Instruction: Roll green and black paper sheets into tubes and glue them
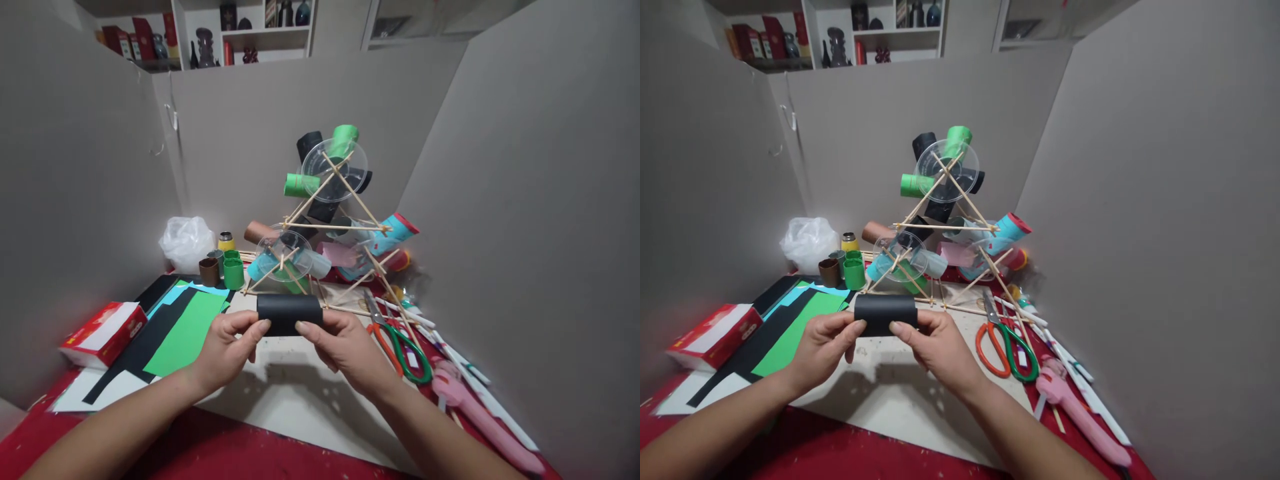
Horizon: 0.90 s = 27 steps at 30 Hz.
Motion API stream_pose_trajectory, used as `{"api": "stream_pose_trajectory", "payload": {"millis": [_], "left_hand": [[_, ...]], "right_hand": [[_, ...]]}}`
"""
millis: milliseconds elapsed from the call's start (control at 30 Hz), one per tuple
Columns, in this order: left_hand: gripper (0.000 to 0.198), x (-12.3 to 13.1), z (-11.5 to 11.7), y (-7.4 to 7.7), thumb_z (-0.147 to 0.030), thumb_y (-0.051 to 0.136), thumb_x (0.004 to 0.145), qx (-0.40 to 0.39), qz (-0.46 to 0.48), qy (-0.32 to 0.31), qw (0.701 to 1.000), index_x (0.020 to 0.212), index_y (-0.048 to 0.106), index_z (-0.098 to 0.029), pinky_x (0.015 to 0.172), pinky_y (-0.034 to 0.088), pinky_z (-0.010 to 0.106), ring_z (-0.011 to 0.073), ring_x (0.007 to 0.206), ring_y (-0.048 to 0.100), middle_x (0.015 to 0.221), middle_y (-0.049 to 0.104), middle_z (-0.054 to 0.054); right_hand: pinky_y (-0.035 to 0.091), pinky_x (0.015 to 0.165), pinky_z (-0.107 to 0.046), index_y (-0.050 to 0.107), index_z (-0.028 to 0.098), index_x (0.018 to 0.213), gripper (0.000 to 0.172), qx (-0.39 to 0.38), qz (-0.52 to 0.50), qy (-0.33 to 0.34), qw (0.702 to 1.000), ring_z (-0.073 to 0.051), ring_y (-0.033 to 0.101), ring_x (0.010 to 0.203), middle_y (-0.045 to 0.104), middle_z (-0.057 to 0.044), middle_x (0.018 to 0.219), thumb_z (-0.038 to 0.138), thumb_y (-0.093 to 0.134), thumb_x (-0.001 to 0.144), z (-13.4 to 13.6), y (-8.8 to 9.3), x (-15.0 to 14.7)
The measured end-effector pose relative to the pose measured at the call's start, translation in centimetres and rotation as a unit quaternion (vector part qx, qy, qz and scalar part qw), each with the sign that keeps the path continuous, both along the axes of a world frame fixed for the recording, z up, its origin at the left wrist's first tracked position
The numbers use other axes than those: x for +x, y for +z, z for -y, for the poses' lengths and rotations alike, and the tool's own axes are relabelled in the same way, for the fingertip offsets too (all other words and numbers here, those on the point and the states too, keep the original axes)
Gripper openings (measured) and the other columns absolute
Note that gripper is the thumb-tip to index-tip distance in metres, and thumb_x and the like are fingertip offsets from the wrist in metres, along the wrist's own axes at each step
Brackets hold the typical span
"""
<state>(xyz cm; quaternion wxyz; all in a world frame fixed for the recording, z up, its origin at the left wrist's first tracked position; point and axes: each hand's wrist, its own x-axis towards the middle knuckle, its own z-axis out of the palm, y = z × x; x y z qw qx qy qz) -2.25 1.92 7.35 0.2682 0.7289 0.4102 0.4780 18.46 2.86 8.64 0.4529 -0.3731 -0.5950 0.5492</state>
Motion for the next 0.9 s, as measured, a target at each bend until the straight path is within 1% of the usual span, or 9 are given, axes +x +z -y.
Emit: {"api": "stream_pose_trajectory", "payload": {"millis": [100,167,300,433,533,633,700,767,900], "left_hand": [[0.042,0.4,0.2,-0.8,-0.032,0.052,0.092,0.008,0.011,-0.005,1.000,0.054,0.052,-0.015,0.051,0.036,0.019,0.0060,0.043,0.045,0.046,0.053,-0.003],[0.040,0.7,0.4,-1.1,-0.033,0.052,0.092,0.008,0.038,-0.013,0.999,0.057,0.054,-0.016,0.050,0.037,0.019,0.0068,0.043,0.048,0.048,0.054,-0.003],[0.032,1.1,0.9,-0.8,-0.034,0.053,0.091,0.025,0.054,-0.027,0.998,0.065,0.061,-0.016,0.052,0.042,0.020,0.0102,0.048,0.054,0.054,0.060,0.000],[0.027,0.7,1.0,-0.3,-0.033,0.052,0.091,0.091,-0.008,-0.048,0.995,0.081,0.068,-0.014,0.063,0.045,0.023,0.0151,0.064,0.059,0.070,0.066,0.006],[0.029,0.3,0.5,-0.8,-0.031,0.047,0.094,0.166,-0.100,-0.066,0.979,0.090,0.070,-0.014,0.064,0.044,0.025,0.0169,0.065,0.061,0.073,0.069,0.009],[0.029,0.3,0.0,-1.6,-0.030,0.047,0.095,0.212,-0.177,-0.079,0.958,0.101,0.070,-0.014,0.060,0.042,0.026,0.0174,0.061,0.064,0.070,0.071,0.010],[0.029,0.6,-0.1,-2.1,-0.029,0.047,0.095,0.201,-0.184,-0.102,0.957,0.106,0.069,-0.013,0.058,0.043,0.025,0.0173,0.060,0.065,0.070,0.072,0.010],[0.028,0.9,-0.2,-2.6,-0.029,0.050,0.094,0.178,-0.159,-0.121,0.964,0.109,0.067,-0.012,0.060,0.047,0.024,0.0180,0.066,0.068,0.080,0.074,0.012],[0.020,1.4,-0.7,-3.7,-0.022,0.053,0.092,0.183,-0.104,-0.118,0.970,0.097,0.070,-0.014,0.079,0.053,0.027,0.0205,0.090,0.070,0.097,0.073,0.014]], "right_hand": [[0.019,0.031,-0.015,0.065,0.014,0.069,0.032,-0.041,-0.025,0.014,0.999,-0.002,0.029,0.029,0.038,0.010,0.038,0.044,0.075,0.073,-0.1,-0.5,-0.1],[0.017,0.031,-0.014,0.066,0.014,0.073,0.030,-0.079,-0.052,0.025,0.995,-0.001,0.031,0.028,0.044,0.009,0.040,0.043,0.075,0.074,-0.1,-1.0,-0.2],[0.019,0.031,-0.012,0.068,0.016,0.084,0.030,-0.160,-0.118,0.046,0.979,0.001,0.034,0.028,0.058,0.005,0.052,0.042,0.078,0.072,0.1,-1.8,-0.8],[0.029,0.033,-0.011,0.067,0.018,0.084,0.032,-0.229,-0.176,0.030,0.957,0.001,0.035,0.029,0.053,0.009,0.048,0.037,0.085,0.064,1.0,-2.1,-1.3],[0.027,0.031,-0.011,0.065,0.018,0.078,0.033,-0.271,-0.207,0.004,0.940,0.001,0.034,0.030,0.054,0.010,0.052,0.033,0.088,0.060,2.0,-2.5,-1.3],[0.025,0.031,-0.010,0.063,0.018,0.073,0.032,-0.309,-0.228,-0.012,0.923,0.001,0.031,0.029,0.047,0.011,0.045,0.033,0.088,0.060,3.1,-3.5,-1.1],[0.025,0.030,-0.010,0.062,0.018,0.073,0.035,-0.317,-0.242,-0.036,0.916,0.002,0.030,0.029,0.046,0.012,0.044,0.035,0.088,0.059,3.6,-4.3,-0.9],[0.025,0.030,-0.010,0.061,0.018,0.075,0.038,-0.310,-0.254,-0.073,0.913,0.001,0.030,0.029,0.047,0.012,0.044,0.035,0.090,0.056,3.7,-5.0,-0.6],[0.027,0.031,-0.011,0.061,0.019,0.079,0.038,-0.298,-0.254,-0.099,0.915,0.000,0.031,0.029,0.044,0.013,0.040,0.037,0.088,0.059,3.4,-5.9,0.1]]}}
